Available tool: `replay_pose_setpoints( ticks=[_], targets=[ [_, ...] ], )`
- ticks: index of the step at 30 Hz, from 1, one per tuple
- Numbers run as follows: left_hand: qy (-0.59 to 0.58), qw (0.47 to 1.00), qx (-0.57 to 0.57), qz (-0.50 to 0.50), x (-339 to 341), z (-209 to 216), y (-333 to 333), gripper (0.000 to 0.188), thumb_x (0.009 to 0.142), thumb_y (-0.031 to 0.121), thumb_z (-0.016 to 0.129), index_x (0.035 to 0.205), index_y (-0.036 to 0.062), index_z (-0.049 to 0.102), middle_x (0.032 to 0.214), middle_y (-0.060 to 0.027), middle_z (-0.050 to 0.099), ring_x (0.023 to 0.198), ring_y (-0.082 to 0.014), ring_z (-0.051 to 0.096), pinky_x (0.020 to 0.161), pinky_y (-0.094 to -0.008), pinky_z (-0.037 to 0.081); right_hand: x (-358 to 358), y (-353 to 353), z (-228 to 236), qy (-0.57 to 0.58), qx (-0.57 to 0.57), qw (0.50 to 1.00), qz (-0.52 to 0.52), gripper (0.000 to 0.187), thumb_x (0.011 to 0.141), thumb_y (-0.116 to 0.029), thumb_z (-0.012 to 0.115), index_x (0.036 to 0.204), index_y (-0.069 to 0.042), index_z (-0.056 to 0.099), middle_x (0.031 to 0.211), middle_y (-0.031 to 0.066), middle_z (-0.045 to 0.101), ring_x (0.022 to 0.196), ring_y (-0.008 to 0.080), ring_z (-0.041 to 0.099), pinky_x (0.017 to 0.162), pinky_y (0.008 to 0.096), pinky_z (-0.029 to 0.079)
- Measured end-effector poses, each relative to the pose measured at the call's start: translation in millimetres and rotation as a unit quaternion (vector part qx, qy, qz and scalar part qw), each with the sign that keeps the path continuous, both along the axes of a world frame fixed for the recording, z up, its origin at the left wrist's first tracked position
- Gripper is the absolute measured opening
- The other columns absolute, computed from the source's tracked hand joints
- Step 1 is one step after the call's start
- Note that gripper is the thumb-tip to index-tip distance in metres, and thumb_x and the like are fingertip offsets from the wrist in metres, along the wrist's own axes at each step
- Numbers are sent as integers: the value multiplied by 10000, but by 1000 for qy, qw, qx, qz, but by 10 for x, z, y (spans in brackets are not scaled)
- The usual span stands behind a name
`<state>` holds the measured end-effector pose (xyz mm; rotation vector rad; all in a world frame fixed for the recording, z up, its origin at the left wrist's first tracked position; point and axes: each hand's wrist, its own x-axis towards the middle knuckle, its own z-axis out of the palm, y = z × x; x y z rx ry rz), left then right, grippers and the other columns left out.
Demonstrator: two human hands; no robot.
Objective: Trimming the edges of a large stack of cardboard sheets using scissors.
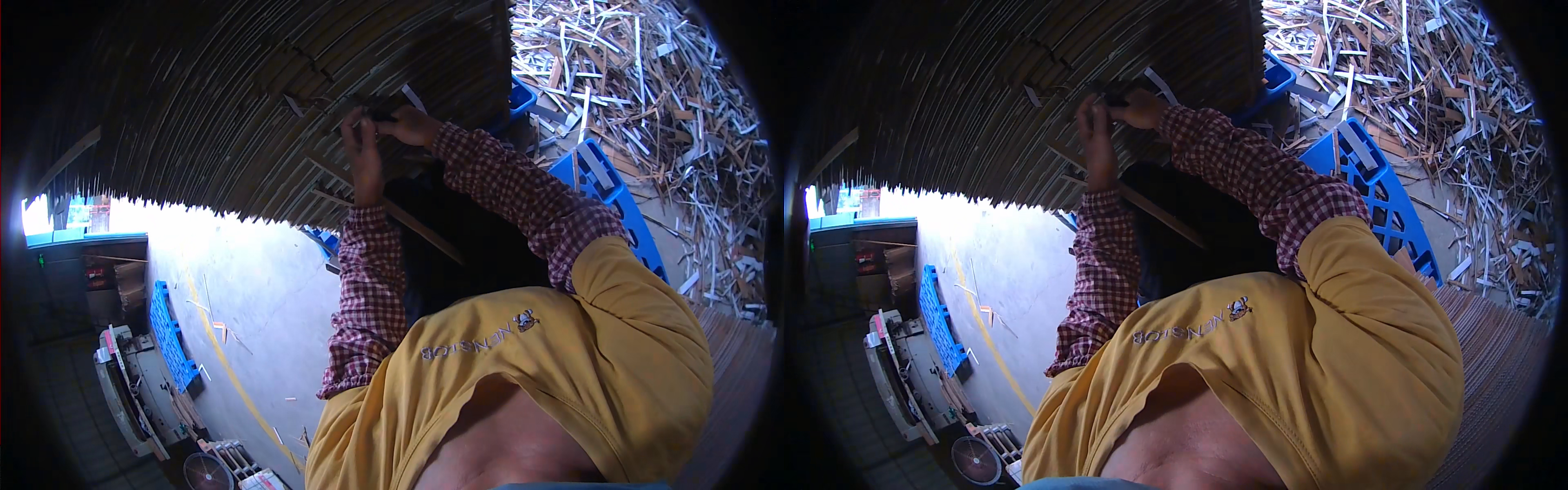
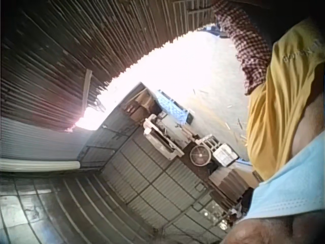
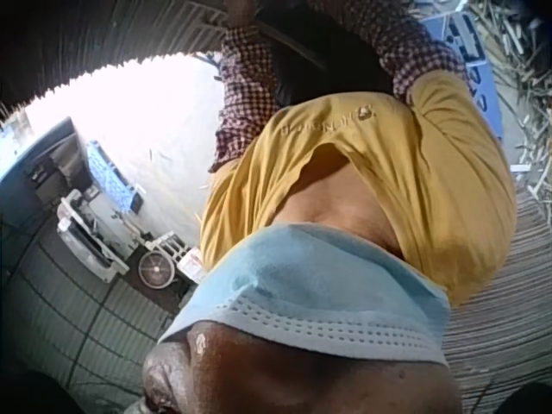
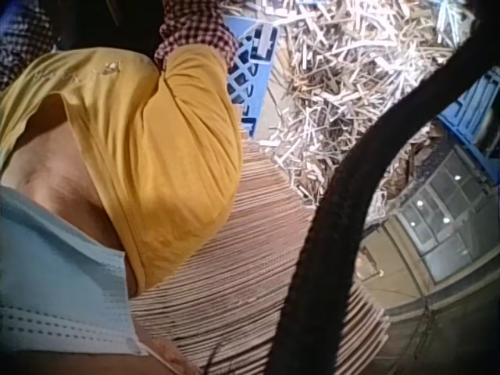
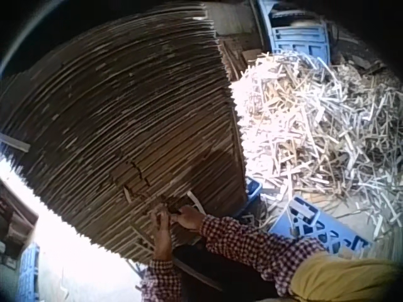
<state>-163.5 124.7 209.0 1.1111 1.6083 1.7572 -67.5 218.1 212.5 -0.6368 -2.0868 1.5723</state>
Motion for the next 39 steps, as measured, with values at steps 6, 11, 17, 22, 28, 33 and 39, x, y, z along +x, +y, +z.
replay_pose_setpoints(
  ticks=[6, 11, 17, 22, 28, 33, 39],
  targets=[
    [6, 1000, 24, 6, 95, 34, 197, 406, 907, 341, 419, 1204, 65, 392, 1132, -95, 465, 1049, -197, 453, 889, -328, 371, -230, 235, -250, -35, -6, 999, 8, 391, 826, -321, 494, 1098, -42, 529, 1002, 155, 589, 961, 268, 552, 800, 342, 422],
    [-83, 995, -2, -60, 18, 25, 88, 378, 910, 321, 411, 1165, 45, 445, 1133, -92, 472, 1061, -179, 446, 909, -298, 353, -90, -265, 125, 25, -141, 989, -35, 358, 846, -240, 458, 1126, -18, 480, 1028, 184, 567, 950, 275, 558, 775, 351, 438],
    [-282, 914, -126, -263, 1280, 100, -925, 610, 820, 113, 554, 1318, 72, 205, 1131, -113, 449, 916, -137, 488, 798, -281, 413, 1725, -791, -54, -37, -263, 959, -97, 268, 822, -260, 521, 865, -6, 595, 650, -12, 538, 573, 46, 468, 484, 208, 364],
    [-120, 970, -27, -207, 1063, -58, -865, 708, 833, 131, 532, 1376, 99, 79, 1351, -178, 256, 1201, -246, 344, 941, -345, 338, 2565, -749, -57, -157, -122, 958, -208, 255, 813, -240, 532, 825, 9, 589, 588, -4, 509, 539, 62, 461, 470, 218, 344],
    [39, 996, -70, 27, 551, -244, -1046, 596, 793, 141, 570, 1308, 42, 287, 1308, -174, 333, 1208, -315, 326, 977, -406, 275, 2992, -1184, -267, -225, -244, 930, -158, 252, 786, -245, 579, 850, -3, 615, 557, -16, 461, 490, 58, 415, 436, 228, 313],
    [485, 852, -164, -112, 757, -5, -1430, 457, 733, 177, 622, 1162, 95, 490, 1087, -89, 530, 1083, -303, 429, 922, -415, 280, 2828, -651, 361, -278, -186, 933, 132, 287, 778, -286, 591, 888, -24, 632, 609, -8, 530, 550, 57, 472, 498, 200, 356],
    [559, 816, -144, -16, 517, -195, -1291, 218, 755, 133, 549, 962, 158, 612, 780, -63, 533, 762, -253, 490, 686, -425, 370, 2030, -378, 628, -51, -81, 988, 119, 263, 805, -278, 578, 941, -56, 619, 742, 19, 611, 625, 86, 521, 599, 223, 422]
  ],
)
